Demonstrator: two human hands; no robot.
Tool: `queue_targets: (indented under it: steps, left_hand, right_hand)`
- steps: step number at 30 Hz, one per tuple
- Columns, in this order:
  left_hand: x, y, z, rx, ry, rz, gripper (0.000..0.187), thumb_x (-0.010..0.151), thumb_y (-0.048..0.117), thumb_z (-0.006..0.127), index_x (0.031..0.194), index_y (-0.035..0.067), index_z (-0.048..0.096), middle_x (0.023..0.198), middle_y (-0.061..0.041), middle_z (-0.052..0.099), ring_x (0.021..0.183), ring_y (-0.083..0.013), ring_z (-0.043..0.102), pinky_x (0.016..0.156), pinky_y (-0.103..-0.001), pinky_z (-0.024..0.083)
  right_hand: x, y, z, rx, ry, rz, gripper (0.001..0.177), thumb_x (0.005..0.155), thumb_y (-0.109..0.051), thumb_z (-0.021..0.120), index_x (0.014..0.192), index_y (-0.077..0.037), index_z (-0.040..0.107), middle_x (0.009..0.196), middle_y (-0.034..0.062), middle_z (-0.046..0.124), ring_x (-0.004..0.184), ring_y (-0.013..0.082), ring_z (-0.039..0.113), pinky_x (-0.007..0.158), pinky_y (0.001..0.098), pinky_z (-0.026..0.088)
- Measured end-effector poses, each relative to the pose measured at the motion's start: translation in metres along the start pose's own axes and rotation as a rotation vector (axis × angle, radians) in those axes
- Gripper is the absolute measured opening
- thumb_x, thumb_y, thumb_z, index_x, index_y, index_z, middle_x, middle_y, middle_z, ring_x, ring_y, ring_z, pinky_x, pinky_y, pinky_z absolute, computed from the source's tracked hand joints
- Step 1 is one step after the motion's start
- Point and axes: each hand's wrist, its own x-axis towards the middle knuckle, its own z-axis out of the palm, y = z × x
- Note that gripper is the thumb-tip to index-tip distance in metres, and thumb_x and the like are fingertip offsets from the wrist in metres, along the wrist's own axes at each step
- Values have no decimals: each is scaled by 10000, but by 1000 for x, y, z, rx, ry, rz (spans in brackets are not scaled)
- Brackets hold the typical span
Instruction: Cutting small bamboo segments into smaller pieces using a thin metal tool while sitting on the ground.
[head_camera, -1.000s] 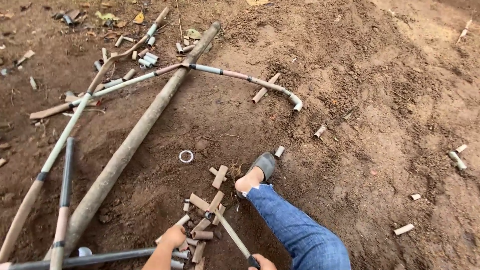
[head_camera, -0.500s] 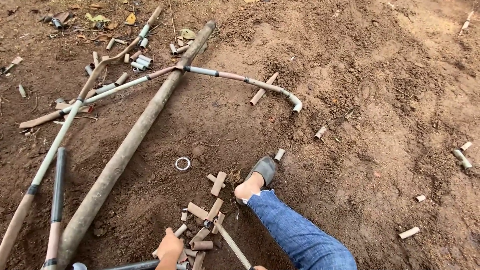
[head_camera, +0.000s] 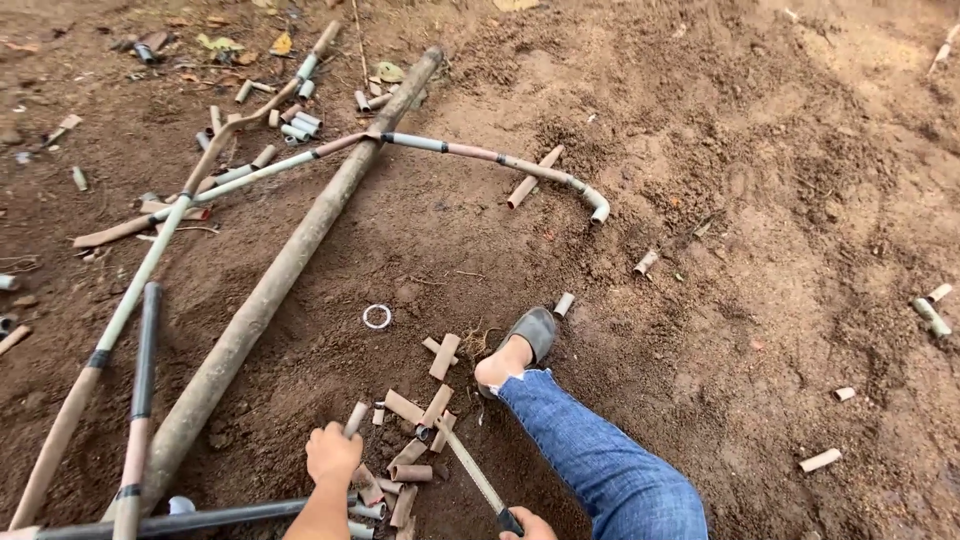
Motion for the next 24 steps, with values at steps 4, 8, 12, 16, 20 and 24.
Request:
queue_targets:
  steps: [4,8,12,16,20,24]
  left_hand:
    - [12,17,-53,-261,-29,-16,386,1025,473,651,1234,157,726,1002,-42,815,866,-183,769,744,-346,591]
    - [19,24,-113,-1365,-255,-48,233,1058,182,622,1149,-6,725,930,-132,740,714,-189,651,582,-302,500]
    - [3,24,-178,-1576,-197,146,364,1185,376,415,1209,61,596,857,-113,662,655,-203,597,546,-356,494]
    - [-61,3,-231,-1664,-134,117,445,1161,489,419,1334,158,662,788,-24,596,595,-121,511,502,-296,400]
    - [-102,-12,-259,-1737,-158,238,447,1150,478,412,1226,159,715,706,-3,556,552,-99,475,498,-277,371]
    - [-129,-21,-265,-1755,-214,412,449,934,178,493,1335,77,667,784,-33,617,613,-123,544,563,-276,407]
  right_hand:
    - [-28,-59,-7,14,60,62,471,970,-337,726,1397,-162,636,1046,-47,711,1002,90,709,959,207,474]
    - [-78,-123,-5,84,264,308,381,1026,-118,669,1401,-184,672,951,5,760,799,101,729,758,241,545]
    - [-90,-126,-12,-8,319,263,378,1032,-154,640,1409,-179,662,991,10,775,885,115,758,840,253,561]
    - [-112,-133,-14,-2,331,253,423,1030,-165,646,1453,-159,645,903,33,760,689,139,676,673,275,530]
    - [-120,-141,-11,-35,409,201,373,1022,-160,653,1395,-152,666,876,42,769,678,143,694,652,285,552]
    - [-122,-141,-10,-96,425,174,372,1006,-179,664,1376,-163,683,926,36,798,680,154,700,653,293,556]
